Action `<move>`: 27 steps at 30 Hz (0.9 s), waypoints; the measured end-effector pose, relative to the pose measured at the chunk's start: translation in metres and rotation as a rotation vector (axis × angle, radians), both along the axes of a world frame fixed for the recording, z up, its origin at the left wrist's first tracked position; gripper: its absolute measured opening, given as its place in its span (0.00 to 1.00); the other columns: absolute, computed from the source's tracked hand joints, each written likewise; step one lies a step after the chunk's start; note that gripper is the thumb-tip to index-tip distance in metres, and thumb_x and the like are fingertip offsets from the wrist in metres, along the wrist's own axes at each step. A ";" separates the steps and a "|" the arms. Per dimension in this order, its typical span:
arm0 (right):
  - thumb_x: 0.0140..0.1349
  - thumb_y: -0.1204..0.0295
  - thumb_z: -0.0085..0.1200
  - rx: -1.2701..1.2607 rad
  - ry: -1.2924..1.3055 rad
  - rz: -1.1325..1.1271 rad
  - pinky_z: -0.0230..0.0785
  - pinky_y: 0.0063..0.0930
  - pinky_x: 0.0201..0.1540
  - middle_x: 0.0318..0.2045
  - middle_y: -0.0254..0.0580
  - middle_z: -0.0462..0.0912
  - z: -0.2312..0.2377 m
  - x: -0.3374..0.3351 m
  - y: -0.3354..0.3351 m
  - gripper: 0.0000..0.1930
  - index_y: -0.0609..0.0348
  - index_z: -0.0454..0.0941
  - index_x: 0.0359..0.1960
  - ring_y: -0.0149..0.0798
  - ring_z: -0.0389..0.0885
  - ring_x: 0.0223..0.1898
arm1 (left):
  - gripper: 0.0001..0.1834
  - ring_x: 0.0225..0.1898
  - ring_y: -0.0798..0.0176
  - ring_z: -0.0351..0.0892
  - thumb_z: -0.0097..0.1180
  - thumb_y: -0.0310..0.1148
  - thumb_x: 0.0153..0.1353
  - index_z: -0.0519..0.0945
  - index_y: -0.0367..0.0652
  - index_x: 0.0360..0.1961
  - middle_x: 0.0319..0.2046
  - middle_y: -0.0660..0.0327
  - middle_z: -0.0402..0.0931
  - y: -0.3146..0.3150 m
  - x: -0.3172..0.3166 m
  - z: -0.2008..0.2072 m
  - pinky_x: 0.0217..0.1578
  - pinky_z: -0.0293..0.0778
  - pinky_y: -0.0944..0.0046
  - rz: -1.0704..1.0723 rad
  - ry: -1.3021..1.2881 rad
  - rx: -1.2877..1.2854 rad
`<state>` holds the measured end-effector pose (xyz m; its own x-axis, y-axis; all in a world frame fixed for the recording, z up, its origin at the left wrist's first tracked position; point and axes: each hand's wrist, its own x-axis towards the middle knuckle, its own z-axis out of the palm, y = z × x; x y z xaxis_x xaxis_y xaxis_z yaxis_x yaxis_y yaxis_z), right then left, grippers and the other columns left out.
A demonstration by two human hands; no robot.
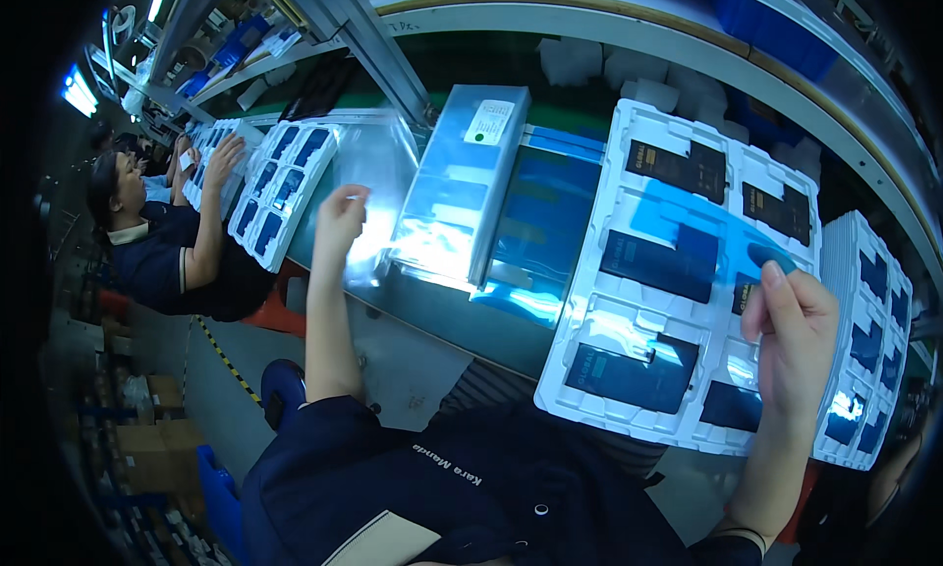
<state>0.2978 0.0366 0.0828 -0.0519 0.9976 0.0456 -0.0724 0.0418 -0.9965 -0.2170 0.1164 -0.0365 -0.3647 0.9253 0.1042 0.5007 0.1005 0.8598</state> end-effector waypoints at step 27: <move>0.59 0.80 0.55 0.127 -0.172 -0.477 0.64 0.11 0.30 0.32 0.34 0.80 -0.027 0.063 -0.011 0.12 0.64 0.74 0.45 0.21 0.74 0.29 | 0.46 0.67 0.40 0.50 0.54 0.60 0.54 0.63 0.29 0.60 0.63 0.41 0.56 -0.020 0.330 0.101 0.64 0.45 0.41 -1.241 0.732 0.415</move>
